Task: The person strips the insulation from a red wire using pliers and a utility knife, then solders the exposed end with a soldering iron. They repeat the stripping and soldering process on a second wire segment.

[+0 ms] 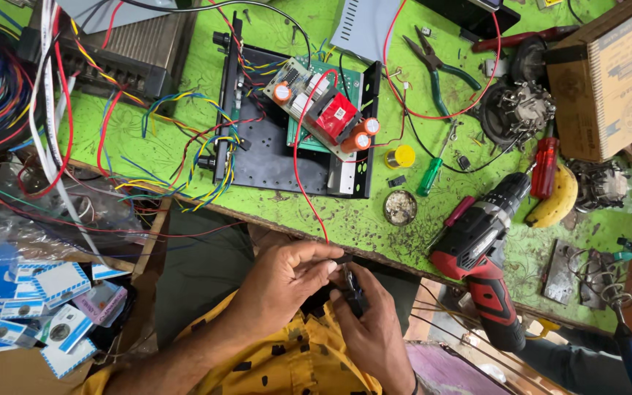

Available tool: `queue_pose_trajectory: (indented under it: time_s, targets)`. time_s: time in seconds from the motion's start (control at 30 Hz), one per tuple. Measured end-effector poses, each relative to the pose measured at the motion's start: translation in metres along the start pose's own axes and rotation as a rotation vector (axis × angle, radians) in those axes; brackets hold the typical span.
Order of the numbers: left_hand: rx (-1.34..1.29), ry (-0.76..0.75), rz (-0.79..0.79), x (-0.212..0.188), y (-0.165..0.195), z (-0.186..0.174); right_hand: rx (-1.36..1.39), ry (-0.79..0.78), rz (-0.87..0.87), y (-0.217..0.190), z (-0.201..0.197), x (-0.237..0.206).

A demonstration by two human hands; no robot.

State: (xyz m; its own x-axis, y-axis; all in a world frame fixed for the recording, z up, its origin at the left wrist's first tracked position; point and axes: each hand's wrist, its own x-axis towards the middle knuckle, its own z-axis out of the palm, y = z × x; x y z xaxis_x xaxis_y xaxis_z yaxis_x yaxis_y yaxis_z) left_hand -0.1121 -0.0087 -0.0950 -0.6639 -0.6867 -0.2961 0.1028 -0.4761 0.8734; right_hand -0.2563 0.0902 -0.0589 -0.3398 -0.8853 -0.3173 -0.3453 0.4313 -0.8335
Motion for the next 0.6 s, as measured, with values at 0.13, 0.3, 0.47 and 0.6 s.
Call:
queue_pose_trajectory:
  time_s: [0.13,0.3,0.47,0.6]
  targets:
    - [-0.069,0.005,0.020,0.001,0.001,0.000,0.029,-0.001,-0.112,-0.004,0.000,0.001]
    - [0.018,0.014,0.009,0.001,0.006,-0.002,0.004,-0.037,-0.013,-0.014,-0.002,0.002]
    - [0.095,0.050,0.032,0.000,0.009,0.001,0.004,-0.024,-0.035,-0.015,-0.001,0.000]
    - [-0.021,0.075,-0.040,-0.003,0.012,-0.002,-0.237,0.152,-0.181,-0.015,-0.030,0.005]
